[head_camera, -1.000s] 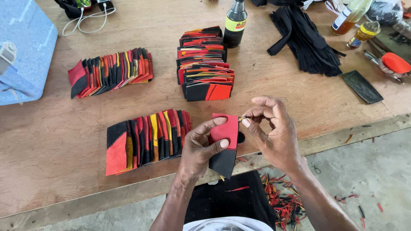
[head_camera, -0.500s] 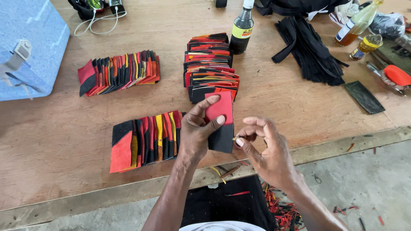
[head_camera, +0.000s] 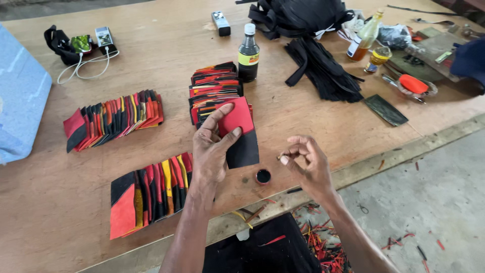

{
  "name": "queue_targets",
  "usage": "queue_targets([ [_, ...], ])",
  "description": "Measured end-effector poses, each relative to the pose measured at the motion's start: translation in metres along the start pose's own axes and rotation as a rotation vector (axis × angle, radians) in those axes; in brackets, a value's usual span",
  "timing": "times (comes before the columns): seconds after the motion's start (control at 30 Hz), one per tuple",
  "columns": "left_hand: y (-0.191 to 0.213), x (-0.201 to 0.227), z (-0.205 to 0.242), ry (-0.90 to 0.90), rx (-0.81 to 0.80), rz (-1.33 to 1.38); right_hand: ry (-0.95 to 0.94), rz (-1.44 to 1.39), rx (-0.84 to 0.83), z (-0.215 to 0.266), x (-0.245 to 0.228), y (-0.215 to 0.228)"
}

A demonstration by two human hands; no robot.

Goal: The person applies a black liquid finish to the edges of small leather pieces using a thin applicator tool and organizes them into stacks on a wooden workbench.

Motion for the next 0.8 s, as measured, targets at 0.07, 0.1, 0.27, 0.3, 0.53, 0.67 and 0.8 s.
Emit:
queue_targets([
  [0.07,-0.006,-0.001,0.016,-0.008,-0.01,-0.014,-0.05,-0.147,-0.011,-0.008,0.027,0.003],
  [0.1,-0.008,-0.001,0.027,-0.011,-0.014,-0.021,-0.091,-0.238,-0.027,-0.01,0.04,0.005],
  [0.27,0.004,0.003,0.082,0.027,0.065,-0.038,-0.095,-0.543,-0.108,-0.01,0.077,0.008],
  [0.3,0.007,0.004,0.091,0.048,0.098,-0.029,-0.094,-0.541,-0.103,-0.011,0.079,0.009],
  [0.53,0.014,0.014,0.127,-0.006,0.193,-0.002,-0.162,-0.629,-0.115,-0.018,0.096,0.004],
  [0.67,0.014,0.025,0.149,-0.146,0.227,-0.063,-0.098,-0.592,-0.117,-0.018,0.097,0.007],
  [0.8,0.018,0.025,0.16,-0.193,0.267,-0.106,-0.091,-0.532,-0.07,-0.023,0.101,0.004],
])
Point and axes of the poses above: each hand's wrist, its own z-axis away from the middle knuckle, its own y-axis out of the back of the hand, x = y × z, the point moved 7 cm from there along -z, towards the middle knuckle, and after that the axes turned 10 degrees about -y, right-handed, at the moved point
